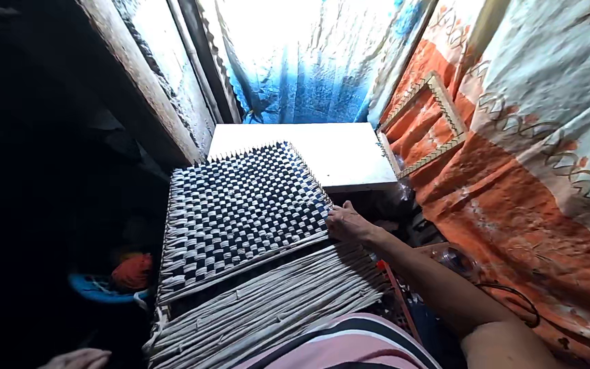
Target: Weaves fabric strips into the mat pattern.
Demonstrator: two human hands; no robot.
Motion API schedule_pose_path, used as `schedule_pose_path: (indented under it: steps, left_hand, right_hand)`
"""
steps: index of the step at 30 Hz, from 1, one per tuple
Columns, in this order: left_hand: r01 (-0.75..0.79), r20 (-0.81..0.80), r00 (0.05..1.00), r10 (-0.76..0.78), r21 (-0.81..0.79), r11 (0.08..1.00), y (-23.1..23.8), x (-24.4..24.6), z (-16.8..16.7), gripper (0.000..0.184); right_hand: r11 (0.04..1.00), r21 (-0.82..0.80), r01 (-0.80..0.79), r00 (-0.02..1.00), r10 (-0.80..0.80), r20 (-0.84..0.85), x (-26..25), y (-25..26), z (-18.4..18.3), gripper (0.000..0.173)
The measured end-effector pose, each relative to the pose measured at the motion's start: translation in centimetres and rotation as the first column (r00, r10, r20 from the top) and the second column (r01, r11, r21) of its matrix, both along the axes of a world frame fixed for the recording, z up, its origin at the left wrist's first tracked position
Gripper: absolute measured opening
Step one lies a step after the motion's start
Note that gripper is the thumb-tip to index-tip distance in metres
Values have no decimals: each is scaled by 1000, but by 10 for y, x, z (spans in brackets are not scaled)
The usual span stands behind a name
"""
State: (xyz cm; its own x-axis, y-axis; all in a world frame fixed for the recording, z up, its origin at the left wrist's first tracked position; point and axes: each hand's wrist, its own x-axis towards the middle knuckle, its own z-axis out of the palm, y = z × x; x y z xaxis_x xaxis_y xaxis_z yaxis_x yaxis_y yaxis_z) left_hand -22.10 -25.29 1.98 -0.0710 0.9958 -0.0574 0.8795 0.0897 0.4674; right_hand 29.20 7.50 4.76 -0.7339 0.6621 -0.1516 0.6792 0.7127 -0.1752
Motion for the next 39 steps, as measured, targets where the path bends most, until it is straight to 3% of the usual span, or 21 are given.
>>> schedule_pose_path:
  steps: [4,6,9,15,17,19,22,24,30,34,36,39]
  left_hand:
    - [53,31,998,-60,196,979,42,28,28,32]
    - [141,-11,990,-142,204,969,62,49,23,35]
    - [220,-180,967,-182,221,950,87,69,3,37]
    - [155,-246,962,-115,148,977,114,92,0,19]
    - [118,-231,969,-92,99,988,114,97,8,15]
    - [84,-224,972,-71,48,995,116,103,15,16]
    - [66,-195,978,-70,-24,997,122,110,22,22]
    - [99,-131,986,-103,-39,994,128,115,25,27]
    - [182,-132,976,-176,39,982,142,165,26,25]
    - [223,-94,970,-226,-42,974,149,182,32,24]
    - [217,13,976,-217,-23,976,158,173,32,26]
    - [92,306,950,-67,-69,993,180,146,35,31]
  right_hand:
    - [998,-31,51,993,-54,-105,3,-1,5,21]
    - [996,-21,84,980,-87,-182,10,2,1,17]
    - [989,121,90,973,-61,-224,18,1,-4,13]
    - [927,274,256,934,-164,-316,34,-9,7,10]
    - [942,153,298,896,-220,-387,37,-13,16,12]
    - [939,-129,319,802,-340,-491,42,-14,26,14]
    - [777,-594,207,540,-598,-593,51,-11,31,15]
    - [665,-744,67,409,-699,-587,51,-11,33,17]
    - [521,-849,-87,219,-821,-527,29,-11,58,30]
    - [441,-897,-16,96,-892,-441,-3,6,79,28]
    - [424,-905,-24,51,-904,-425,-25,20,86,20]
    - [402,-913,-76,-49,-916,-399,-72,36,92,13]
